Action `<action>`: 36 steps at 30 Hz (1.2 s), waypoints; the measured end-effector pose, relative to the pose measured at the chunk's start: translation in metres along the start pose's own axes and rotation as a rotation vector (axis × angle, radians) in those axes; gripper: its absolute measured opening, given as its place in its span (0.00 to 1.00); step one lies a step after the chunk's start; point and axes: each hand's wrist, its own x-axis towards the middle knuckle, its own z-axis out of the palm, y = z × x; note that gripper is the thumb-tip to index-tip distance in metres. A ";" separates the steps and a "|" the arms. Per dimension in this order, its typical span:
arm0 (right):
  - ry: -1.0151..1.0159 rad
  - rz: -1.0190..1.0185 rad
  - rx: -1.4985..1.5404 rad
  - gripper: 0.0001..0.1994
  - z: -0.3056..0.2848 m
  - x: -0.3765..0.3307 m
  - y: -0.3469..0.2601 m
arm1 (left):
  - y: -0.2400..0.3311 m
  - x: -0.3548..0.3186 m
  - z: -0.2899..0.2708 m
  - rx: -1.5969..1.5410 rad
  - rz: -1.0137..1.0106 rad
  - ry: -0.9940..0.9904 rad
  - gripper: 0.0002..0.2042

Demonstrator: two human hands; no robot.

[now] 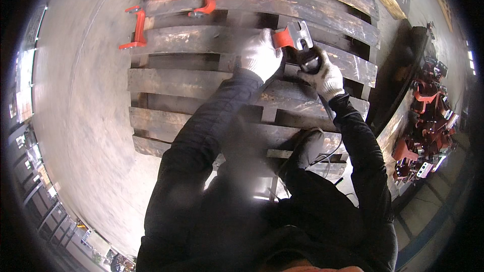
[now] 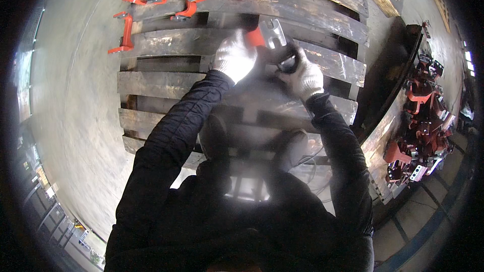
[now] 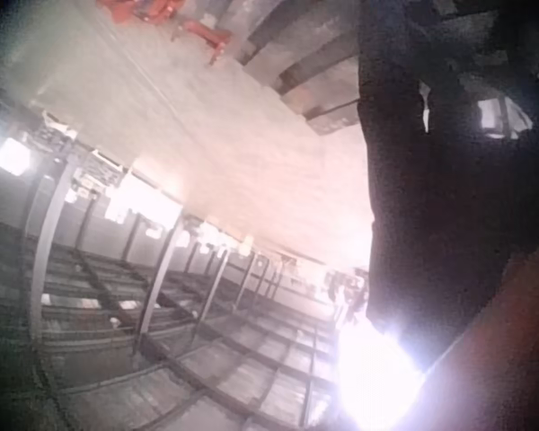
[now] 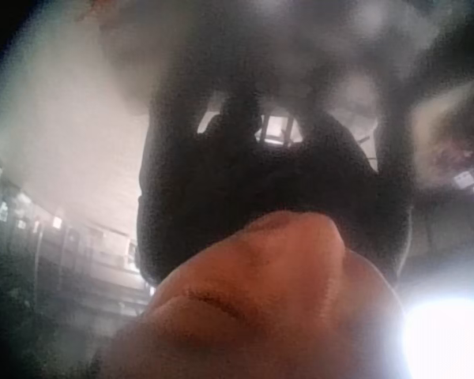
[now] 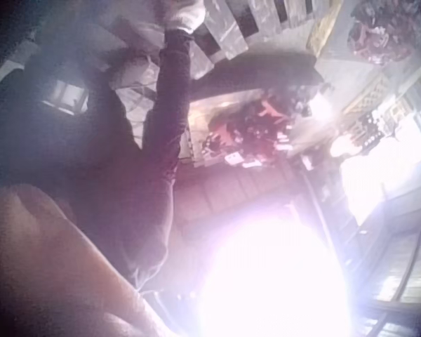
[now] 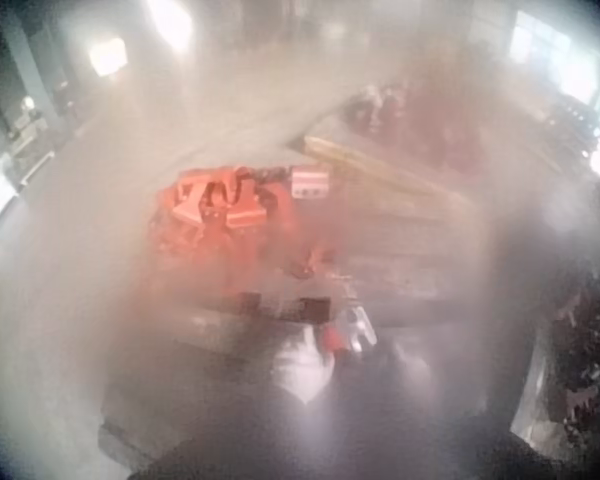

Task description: The person uses an angle grinder to smooth the edges of red metal parts placed on a wooden pallet. They repeatedly pick up each part, grind its edges, and place it back on the pallet.

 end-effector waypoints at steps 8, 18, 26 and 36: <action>0.008 -0.138 -0.156 0.50 0.010 0.028 0.017 | 0.002 0.001 -0.003 -0.053 -0.010 -0.011 0.18; 0.111 -0.113 -0.235 0.55 0.015 0.050 0.002 | -0.003 -0.002 0.003 -0.006 0.020 0.018 0.20; 0.050 -0.096 0.088 0.51 0.024 0.075 0.002 | 0.003 0.002 -0.001 -0.059 -0.008 -0.020 0.20; 0.078 -0.121 -0.119 0.51 0.019 0.041 0.026 | 0.003 0.000 -0.002 0.000 -0.012 -0.024 0.21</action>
